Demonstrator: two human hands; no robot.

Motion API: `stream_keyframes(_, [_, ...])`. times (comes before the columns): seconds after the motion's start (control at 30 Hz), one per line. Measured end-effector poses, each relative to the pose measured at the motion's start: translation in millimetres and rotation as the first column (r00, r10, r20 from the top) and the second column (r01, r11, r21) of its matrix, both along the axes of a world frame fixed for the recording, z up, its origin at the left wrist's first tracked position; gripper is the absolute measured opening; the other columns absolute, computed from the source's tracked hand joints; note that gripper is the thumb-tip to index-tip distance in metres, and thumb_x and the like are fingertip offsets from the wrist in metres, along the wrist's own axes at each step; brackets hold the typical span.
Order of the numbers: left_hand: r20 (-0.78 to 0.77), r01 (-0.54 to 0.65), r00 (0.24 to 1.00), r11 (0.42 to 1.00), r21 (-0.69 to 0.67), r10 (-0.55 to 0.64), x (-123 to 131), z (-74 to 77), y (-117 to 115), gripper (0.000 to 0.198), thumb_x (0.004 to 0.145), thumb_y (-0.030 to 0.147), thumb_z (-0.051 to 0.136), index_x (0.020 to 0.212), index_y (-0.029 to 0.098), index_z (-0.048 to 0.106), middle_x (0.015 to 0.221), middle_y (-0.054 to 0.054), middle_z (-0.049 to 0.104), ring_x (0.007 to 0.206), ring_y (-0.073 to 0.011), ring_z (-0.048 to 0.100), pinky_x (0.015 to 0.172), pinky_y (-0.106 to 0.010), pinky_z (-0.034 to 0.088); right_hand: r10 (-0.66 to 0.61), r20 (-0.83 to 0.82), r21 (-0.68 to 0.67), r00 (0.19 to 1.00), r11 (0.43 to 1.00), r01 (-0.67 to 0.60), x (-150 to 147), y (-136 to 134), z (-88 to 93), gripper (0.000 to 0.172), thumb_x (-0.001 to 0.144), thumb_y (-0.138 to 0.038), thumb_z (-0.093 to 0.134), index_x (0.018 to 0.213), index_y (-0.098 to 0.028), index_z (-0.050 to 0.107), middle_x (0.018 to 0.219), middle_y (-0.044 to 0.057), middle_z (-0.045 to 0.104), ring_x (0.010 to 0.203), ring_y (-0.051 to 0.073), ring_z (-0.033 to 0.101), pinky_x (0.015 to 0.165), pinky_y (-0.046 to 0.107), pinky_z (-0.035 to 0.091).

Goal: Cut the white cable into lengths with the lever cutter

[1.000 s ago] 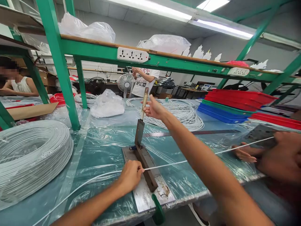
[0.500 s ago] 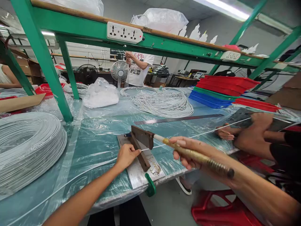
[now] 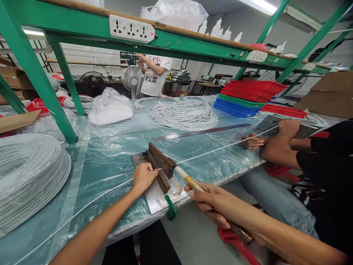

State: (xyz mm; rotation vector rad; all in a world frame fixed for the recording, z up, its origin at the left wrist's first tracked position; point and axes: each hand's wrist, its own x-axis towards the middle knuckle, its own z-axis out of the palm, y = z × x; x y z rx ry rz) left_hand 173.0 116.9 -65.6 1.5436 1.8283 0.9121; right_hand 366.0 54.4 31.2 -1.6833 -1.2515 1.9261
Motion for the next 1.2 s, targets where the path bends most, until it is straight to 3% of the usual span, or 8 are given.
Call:
stream_keyframes(0.27, [0.016,0.022,1.0,1.0,0.011,-0.022,0,-0.7,1,0.032,0.069,0.033,0.058,0.049,0.019,0.037,0.046,0.006,0.036,0.048,-0.0097,0.035,0.05,-0.023,0.019,0.099,0.051,0.212,0.994,0.971,-0.108,2,-6,-3.6,0.038,0.067,-0.046,0.051,0.093,-0.021,0.041,0.048,-0.012,0.029,0.028,0.003,0.016,0.027,0.016,0.017])
stream_keyframes(0.47, [0.097,0.03,0.995,0.998,0.054,-0.036,-3,-7.6,0,0.032,0.068,0.033,0.057,0.049,0.019,0.036,0.046,0.006,0.033,0.048,-0.0092,0.032,0.049,-0.023,0.018,0.014,0.165,0.341,0.986,0.938,-0.07,6,-25,-65.3,0.041,0.073,-0.047,0.049,0.102,-0.019,0.046,0.051,-0.008,0.03,0.033,0.007,0.024,0.031,0.02,0.02])
stream_keyframes(0.57, [0.185,0.062,0.98,0.995,0.078,-0.075,-6,-8.6,-1,0.034,0.068,0.04,0.057,0.05,0.019,0.036,0.047,0.006,0.032,0.048,-0.0089,0.031,0.049,-0.023,0.019,0.017,0.144,0.334,0.989,0.94,-0.065,10,-28,-75.5,0.056,0.075,-0.049,0.047,0.119,-0.016,0.042,0.049,-0.01,0.03,0.032,0.008,0.024,0.032,0.02,0.02])
stream_keyframes(0.63, [0.254,0.099,0.959,0.99,0.1,-0.122,-9,-4.2,-2,0.037,0.069,0.047,0.055,0.052,0.019,0.038,0.049,0.006,0.032,0.05,-0.0088,0.031,0.05,-0.022,0.021,0.029,0.093,0.325,0.995,0.944,-0.058,13,-23,-58.9,0.069,0.073,-0.05,0.051,0.13,-0.015,0.036,0.05,-0.009,0.035,0.031,0.007,0.024,0.032,0.019,0.019])
stream_keyframes(0.77, [0.357,0.175,0.908,0.973,0.15,-0.219,-18,11.5,-14,0.04,0.071,0.055,0.053,0.061,0.017,0.047,0.056,0.005,0.037,0.055,-0.0093,0.033,0.053,-0.022,0.026,0.005,-0.157,0.266,0.988,0.963,0.037,19,-2,6.1,0.075,0.071,-0.039,0.064,0.138,-0.022,0.034,0.051,-0.006,0.046,0.034,0.007,0.032,0.036,0.018,0.025])
stream_keyframes(0.93, [0.44,0.242,0.853,0.959,0.146,-0.282,-18,15.4,-39,0.041,0.075,0.053,0.054,0.063,0.014,0.052,0.057,0.003,0.038,0.057,-0.0098,0.032,0.053,-0.023,0.023,-0.069,-0.489,0.23,0.869,0.951,0.205,-4,51,75.7,0.036,0.088,-0.043,0.045,0.099,-0.013,0.063,0.078,0.008,0.062,0.057,0.01,0.055,0.053,0.018,0.047])
stream_keyframes(1.07, [0.421,0.287,0.85,0.948,0.134,-0.317,-5,7.0,-55,0.047,0.081,0.057,0.045,0.058,0.016,0.044,0.056,0.004,0.03,0.055,-0.0097,0.029,0.053,-0.024,0.019,0.005,-0.591,0.317,0.807,0.921,0.227,-40,116,97.4,0.06,0.091,-0.061,0.031,0.106,-0.009,0.058,0.079,0.012,0.062,0.071,0.016,0.062,0.062,0.021,0.052])
stream_keyframes(1.2, [0.36,0.327,0.867,0.938,0.111,-0.345,3,-0.9,-65,0.052,0.084,0.061,0.037,0.06,0.016,0.045,0.056,0.004,0.03,0.056,-0.0103,0.031,0.053,-0.025,0.019,0.104,-0.553,0.46,0.826,0.865,0.199,-82,181,94.7,0.063,0.091,-0.059,0.034,0.125,-0.008,0.045,0.08,0.014,0.066,0.073,0.019,0.065,0.066,0.026,0.055])
